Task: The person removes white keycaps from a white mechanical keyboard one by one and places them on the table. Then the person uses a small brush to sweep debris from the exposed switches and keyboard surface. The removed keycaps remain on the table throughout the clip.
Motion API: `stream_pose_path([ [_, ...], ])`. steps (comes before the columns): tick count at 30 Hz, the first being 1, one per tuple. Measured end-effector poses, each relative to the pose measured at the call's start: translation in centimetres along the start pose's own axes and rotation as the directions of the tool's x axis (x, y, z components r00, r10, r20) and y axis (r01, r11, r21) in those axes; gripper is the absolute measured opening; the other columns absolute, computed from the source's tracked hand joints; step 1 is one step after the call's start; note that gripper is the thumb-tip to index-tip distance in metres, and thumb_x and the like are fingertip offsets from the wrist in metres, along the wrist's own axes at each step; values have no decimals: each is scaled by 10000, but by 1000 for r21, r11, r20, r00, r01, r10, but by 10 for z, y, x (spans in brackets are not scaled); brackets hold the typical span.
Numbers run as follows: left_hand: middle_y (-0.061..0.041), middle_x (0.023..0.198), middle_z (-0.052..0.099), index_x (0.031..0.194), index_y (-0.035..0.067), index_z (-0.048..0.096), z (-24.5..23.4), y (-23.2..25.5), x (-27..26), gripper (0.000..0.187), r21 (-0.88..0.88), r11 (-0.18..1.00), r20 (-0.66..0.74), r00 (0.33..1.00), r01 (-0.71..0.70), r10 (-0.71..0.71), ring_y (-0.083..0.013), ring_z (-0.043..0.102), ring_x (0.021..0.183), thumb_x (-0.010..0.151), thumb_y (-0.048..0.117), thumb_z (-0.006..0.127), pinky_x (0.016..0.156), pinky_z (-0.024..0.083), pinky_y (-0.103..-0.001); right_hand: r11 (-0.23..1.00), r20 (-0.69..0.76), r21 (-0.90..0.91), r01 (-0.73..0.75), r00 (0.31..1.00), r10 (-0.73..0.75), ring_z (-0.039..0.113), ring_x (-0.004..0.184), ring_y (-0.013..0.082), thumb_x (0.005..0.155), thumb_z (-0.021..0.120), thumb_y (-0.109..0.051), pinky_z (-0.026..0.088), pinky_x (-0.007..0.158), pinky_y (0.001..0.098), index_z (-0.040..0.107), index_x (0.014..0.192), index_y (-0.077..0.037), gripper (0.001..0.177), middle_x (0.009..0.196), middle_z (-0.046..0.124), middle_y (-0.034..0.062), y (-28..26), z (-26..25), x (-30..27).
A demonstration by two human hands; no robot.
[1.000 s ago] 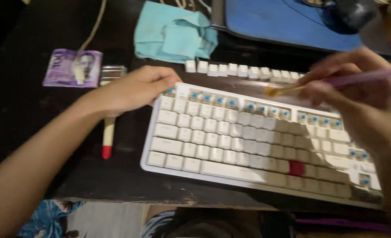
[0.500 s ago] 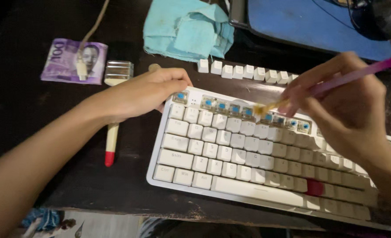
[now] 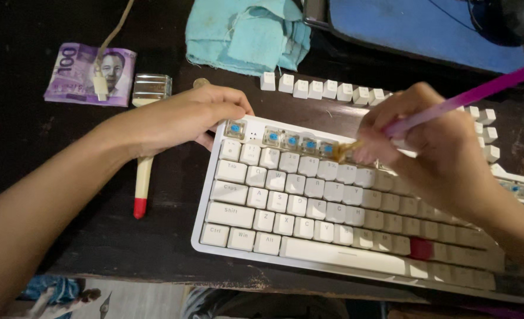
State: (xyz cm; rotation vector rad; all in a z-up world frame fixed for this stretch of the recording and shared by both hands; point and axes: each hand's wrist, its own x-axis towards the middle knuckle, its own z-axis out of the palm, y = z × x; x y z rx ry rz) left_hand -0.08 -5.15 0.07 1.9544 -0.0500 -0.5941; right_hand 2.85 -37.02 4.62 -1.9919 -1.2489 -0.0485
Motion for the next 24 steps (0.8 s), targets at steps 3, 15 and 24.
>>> stream_pose_path([
  [3,-113,1118,469,1084,115,723,-1,-1,1,444,19,1000,-14,1000,-17,17,-253,600,1131,916,411,438,929,606,-407,999,5,16,39,999,-39,761,852,206,938,534,174,656,689,284,516,949,55,121,949,655,192,-1,0,1],
  [15,-122,1043,599,1098,103,734,-4,-1,-1,470,126,989,45,996,-79,74,-222,746,1006,964,398,393,842,674,-354,983,72,-137,122,991,-113,743,870,181,945,684,57,601,690,263,584,940,-1,116,890,693,123,9,4,-3],
  [24,-125,1032,592,1179,144,728,-4,0,-2,484,141,988,36,998,-58,54,-215,730,1010,983,456,415,856,670,-362,957,13,-255,137,990,-138,734,923,210,947,695,85,606,683,269,577,939,-19,158,942,686,150,-1,7,4],
])
